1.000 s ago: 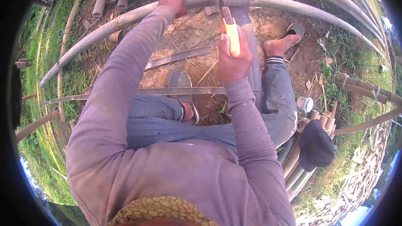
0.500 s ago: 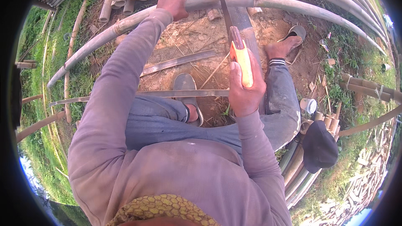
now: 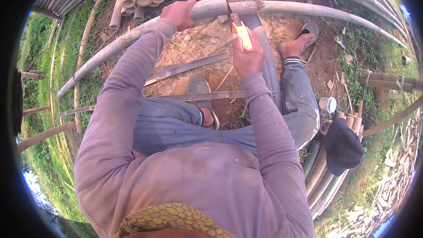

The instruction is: The person uses a hand saw to cut bamboo poles into shorter sections. They position each pole on a support, saw through it, and then move the cut pieces aside.

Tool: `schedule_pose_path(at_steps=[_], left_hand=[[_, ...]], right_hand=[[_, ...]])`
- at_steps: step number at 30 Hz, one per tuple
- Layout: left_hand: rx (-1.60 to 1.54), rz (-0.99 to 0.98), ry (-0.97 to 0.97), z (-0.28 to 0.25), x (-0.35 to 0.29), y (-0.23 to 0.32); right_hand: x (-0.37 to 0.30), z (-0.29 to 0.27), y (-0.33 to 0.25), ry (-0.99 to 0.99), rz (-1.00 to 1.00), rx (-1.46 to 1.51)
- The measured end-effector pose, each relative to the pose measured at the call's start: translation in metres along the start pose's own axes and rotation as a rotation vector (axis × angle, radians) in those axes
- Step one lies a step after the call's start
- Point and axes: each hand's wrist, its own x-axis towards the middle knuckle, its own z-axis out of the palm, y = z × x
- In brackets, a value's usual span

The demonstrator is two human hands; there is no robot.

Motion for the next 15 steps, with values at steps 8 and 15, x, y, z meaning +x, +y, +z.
schedule_pose_path(at_steps=[8, 15], left_hand=[[-0.038, 0.038, -0.018, -0.056, -0.04, -0.026], [-0.147, 0.244, -0.254, -0.024, -0.122, 0.014]], right_hand=[[-0.096, -0.02, 0.075, -0.285, -0.266, -0.482], [-0.028, -0.007, -0.067, -0.298, -0.814, -0.845]])
